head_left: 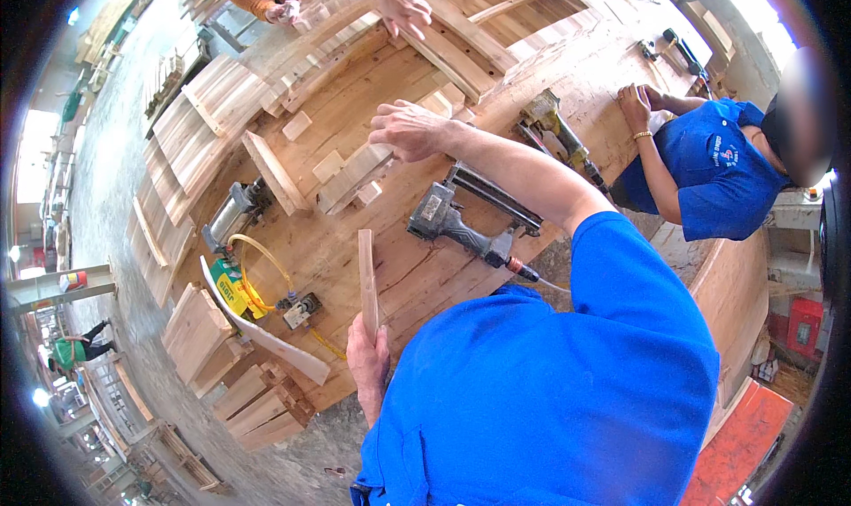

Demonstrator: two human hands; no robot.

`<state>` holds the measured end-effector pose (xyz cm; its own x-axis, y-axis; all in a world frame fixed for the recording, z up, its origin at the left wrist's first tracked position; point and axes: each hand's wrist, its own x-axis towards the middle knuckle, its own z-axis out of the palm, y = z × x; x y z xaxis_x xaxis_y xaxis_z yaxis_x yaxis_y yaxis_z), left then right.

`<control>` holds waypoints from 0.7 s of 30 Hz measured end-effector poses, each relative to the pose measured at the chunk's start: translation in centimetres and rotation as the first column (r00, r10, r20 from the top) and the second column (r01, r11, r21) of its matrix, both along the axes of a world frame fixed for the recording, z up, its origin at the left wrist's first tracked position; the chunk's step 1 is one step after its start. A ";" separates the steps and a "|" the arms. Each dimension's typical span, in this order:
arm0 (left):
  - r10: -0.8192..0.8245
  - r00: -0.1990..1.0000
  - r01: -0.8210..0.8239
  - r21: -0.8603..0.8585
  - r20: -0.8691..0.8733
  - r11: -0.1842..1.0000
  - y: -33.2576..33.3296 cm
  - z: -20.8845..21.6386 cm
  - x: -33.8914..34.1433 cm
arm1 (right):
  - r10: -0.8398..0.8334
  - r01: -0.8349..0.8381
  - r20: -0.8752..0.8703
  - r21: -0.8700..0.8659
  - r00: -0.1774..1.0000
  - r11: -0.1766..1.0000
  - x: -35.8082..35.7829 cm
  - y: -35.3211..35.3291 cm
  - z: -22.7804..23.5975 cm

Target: The person assembles a wooden furniture frame by positioning planks and using a pneumatic nail gun to fasten them. They repeatedly pick up planks, align them on the frame, and drive nails into the joints. A coworker is visible nearby but not directly involved in the wearer's actions.

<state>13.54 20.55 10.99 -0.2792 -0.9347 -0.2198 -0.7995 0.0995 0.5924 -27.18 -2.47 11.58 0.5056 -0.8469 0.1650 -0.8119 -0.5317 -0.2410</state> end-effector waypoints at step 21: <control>0.034 0.999 -0.033 0.034 -0.033 0.999 -0.1 -0.6 0.3 | -0.017 0.020 0.040 -0.065 0.999 0.998 -2.6 0.9 -0.8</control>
